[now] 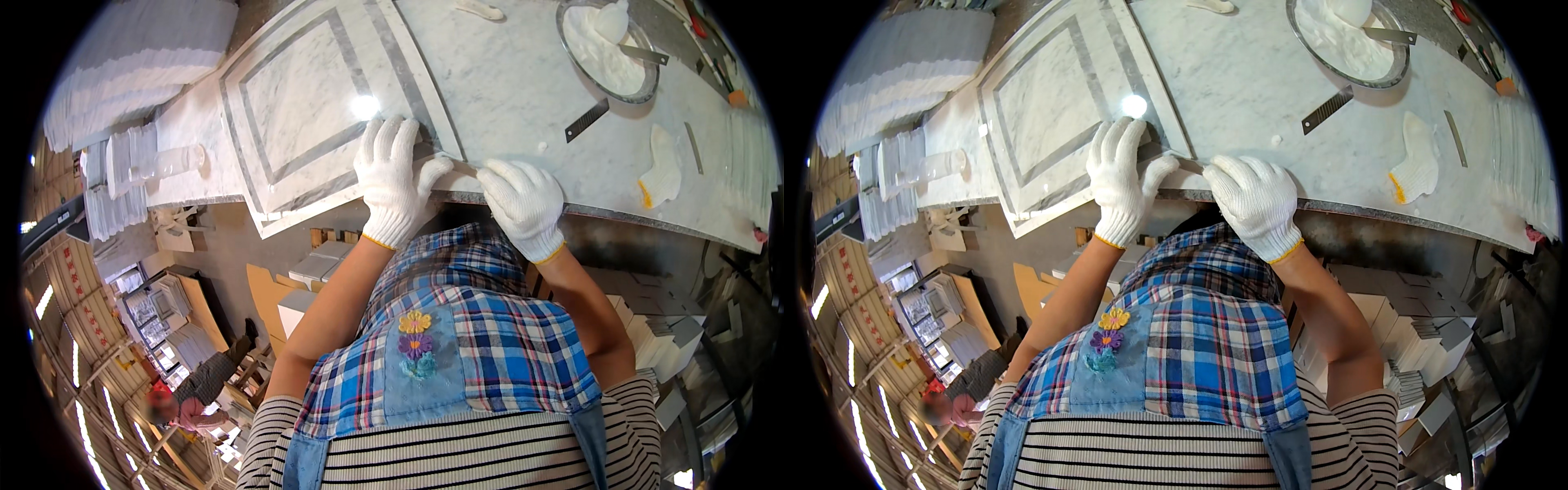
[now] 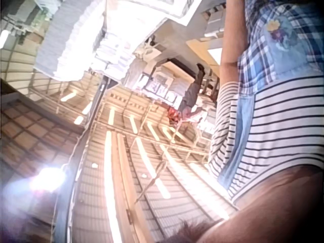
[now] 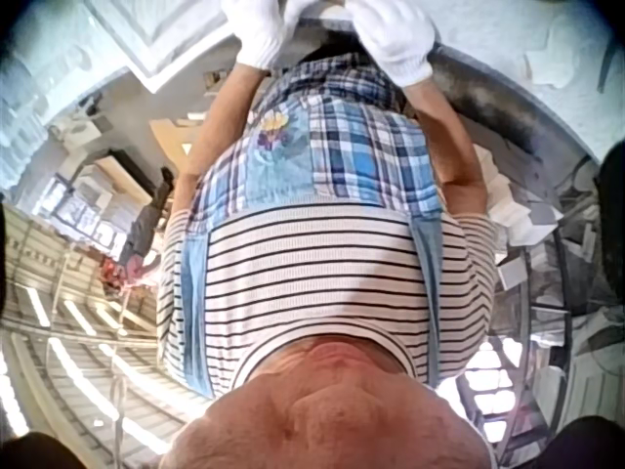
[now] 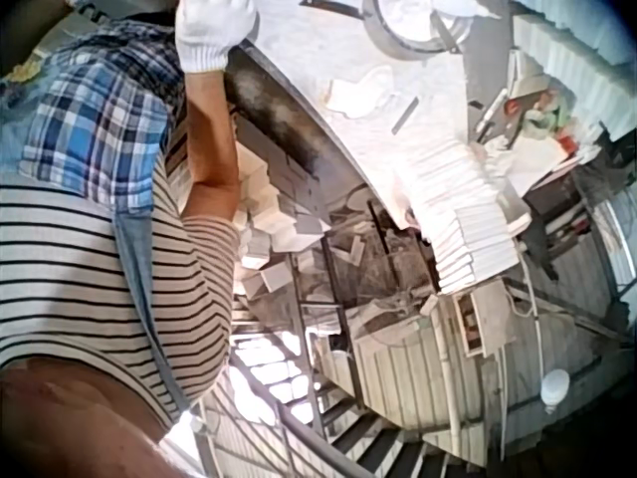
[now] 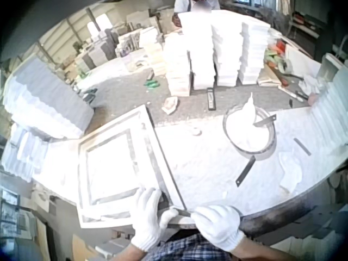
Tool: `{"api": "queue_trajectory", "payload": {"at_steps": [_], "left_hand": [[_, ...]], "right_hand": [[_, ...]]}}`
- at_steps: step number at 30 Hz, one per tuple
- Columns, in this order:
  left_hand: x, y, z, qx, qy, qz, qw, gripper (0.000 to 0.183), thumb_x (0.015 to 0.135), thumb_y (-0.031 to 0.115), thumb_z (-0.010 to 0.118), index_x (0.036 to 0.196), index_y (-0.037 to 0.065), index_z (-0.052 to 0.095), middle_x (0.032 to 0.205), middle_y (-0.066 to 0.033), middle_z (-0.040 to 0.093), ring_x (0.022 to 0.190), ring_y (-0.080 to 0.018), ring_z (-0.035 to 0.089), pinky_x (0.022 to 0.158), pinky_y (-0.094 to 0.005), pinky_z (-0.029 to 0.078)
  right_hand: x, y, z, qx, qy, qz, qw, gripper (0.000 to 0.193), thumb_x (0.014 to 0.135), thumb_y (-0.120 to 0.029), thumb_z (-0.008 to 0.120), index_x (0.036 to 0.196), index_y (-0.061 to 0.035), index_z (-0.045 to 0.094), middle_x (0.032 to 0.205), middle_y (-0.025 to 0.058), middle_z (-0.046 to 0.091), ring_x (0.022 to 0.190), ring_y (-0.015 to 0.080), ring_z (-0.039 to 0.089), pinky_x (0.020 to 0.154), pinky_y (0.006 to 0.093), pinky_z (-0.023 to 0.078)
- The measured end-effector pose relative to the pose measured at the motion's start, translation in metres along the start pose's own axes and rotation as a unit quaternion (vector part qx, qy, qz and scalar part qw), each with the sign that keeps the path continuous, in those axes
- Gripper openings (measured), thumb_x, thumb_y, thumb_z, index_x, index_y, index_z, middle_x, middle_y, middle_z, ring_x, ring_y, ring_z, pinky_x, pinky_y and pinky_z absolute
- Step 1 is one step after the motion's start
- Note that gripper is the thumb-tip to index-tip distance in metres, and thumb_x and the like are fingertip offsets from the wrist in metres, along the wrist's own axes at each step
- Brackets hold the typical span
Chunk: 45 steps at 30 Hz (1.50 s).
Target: The person uses a small metal scraper to remove excess white paste from the edges and grooves of a square decorative panel. They repeatedly wipe the panel with a cloth, flip it to check the back, and place it on a stack of finished panels.
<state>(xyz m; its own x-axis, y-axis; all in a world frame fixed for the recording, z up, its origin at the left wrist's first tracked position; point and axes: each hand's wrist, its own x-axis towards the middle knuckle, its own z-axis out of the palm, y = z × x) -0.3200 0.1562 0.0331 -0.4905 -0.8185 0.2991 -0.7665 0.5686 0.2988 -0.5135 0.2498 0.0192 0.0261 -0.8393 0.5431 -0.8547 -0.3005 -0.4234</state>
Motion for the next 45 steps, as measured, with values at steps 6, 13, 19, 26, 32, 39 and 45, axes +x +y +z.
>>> {"api": "queue_trajectory", "payload": {"at_steps": [6,13,19,26,32,39,45], "left_hand": [[0.0,-0.007,0.004,-0.014,0.016,0.017,1.0,0.065,0.076,0.046,0.075,0.123,0.004,0.059,0.126,-0.0169,0.058,0.121,-0.0423,0.05,0.1,-0.0535,0.04],[0.003,-0.005,0.001,-0.018,-0.003,0.003,1.0,0.061,0.082,0.045,0.074,0.126,0.005,0.06,0.13,-0.0176,0.058,0.122,-0.0407,0.051,0.102,-0.0511,0.039],[0.003,-0.007,0.002,-0.01,-0.004,0.0,1.0,0.061,0.081,0.044,0.074,0.126,0.005,0.06,0.129,-0.0176,0.059,0.121,-0.0404,0.051,0.102,-0.0507,0.039],[0.002,-0.008,0.005,0.001,0.001,-0.001,1.0,0.062,0.08,0.044,0.075,0.125,0.005,0.06,0.129,-0.0177,0.059,0.12,-0.0407,0.052,0.102,-0.0509,0.04],[0.005,-0.005,0.005,-0.008,-0.004,-0.004,1.0,0.061,0.08,0.044,0.076,0.124,0.005,0.06,0.128,-0.0175,0.059,0.119,-0.0401,0.052,0.1,-0.0508,0.04],[0.005,-0.005,0.01,0.003,-0.022,-0.03,0.999,0.064,0.075,0.046,0.077,0.123,0.007,0.06,0.131,-0.0156,0.057,0.122,-0.0405,0.05,0.1,-0.052,0.039],[0.002,-0.01,0.014,0.014,-0.019,-0.03,0.999,0.065,0.077,0.048,0.076,0.126,0.008,0.059,0.134,-0.0153,0.056,0.126,-0.0403,0.048,0.101,-0.0527,0.038]], "right_hand": [[-0.001,-0.002,0.003,0.012,-0.005,0.007,1.0,0.028,0.071,-0.01,0.072,0.098,-0.011,0.071,0.098,0.0034,0.069,0.081,0.022,0.066,0.063,0.0347,0.052],[0.003,-0.002,0.003,0.017,-0.004,0.008,1.0,0.029,0.07,-0.009,0.072,0.099,-0.0112,0.071,0.097,0.0022,0.069,0.081,0.0214,0.066,0.062,0.0343,0.051],[0.002,-0.001,0.006,0.016,-0.003,0.005,1.0,0.03,0.07,-0.009,0.072,0.1,-0.0115,0.071,0.098,0.0019,0.069,0.082,0.0211,0.066,0.063,0.0345,0.051],[0.001,0.0,0.009,0.013,-0.003,0.008,1.0,0.028,0.071,-0.009,0.072,0.099,-0.0112,0.071,0.099,0.0024,0.07,0.083,0.021,0.066,0.065,0.0347,0.051],[0.0,0.002,0.011,0.02,0.004,0.002,1.0,0.03,0.069,-0.01,0.071,0.099,-0.0104,0.072,0.1,0.0035,0.07,0.084,0.0216,0.067,0.065,0.0333,0.053],[0.0,0.0,0.013,0.004,0.001,0.013,1.0,0.03,0.068,-0.01,0.07,0.098,-0.0098,0.072,0.102,0.0045,0.069,0.084,0.0221,0.066,0.066,0.0326,0.054],[0.001,0.002,0.012,-0.006,-0.004,-0.011,1.0,0.027,0.071,-0.012,0.069,0.098,-0.0097,0.072,0.103,0.0038,0.069,0.087,0.0212,0.066,0.067,0.0321,0.055]]}}
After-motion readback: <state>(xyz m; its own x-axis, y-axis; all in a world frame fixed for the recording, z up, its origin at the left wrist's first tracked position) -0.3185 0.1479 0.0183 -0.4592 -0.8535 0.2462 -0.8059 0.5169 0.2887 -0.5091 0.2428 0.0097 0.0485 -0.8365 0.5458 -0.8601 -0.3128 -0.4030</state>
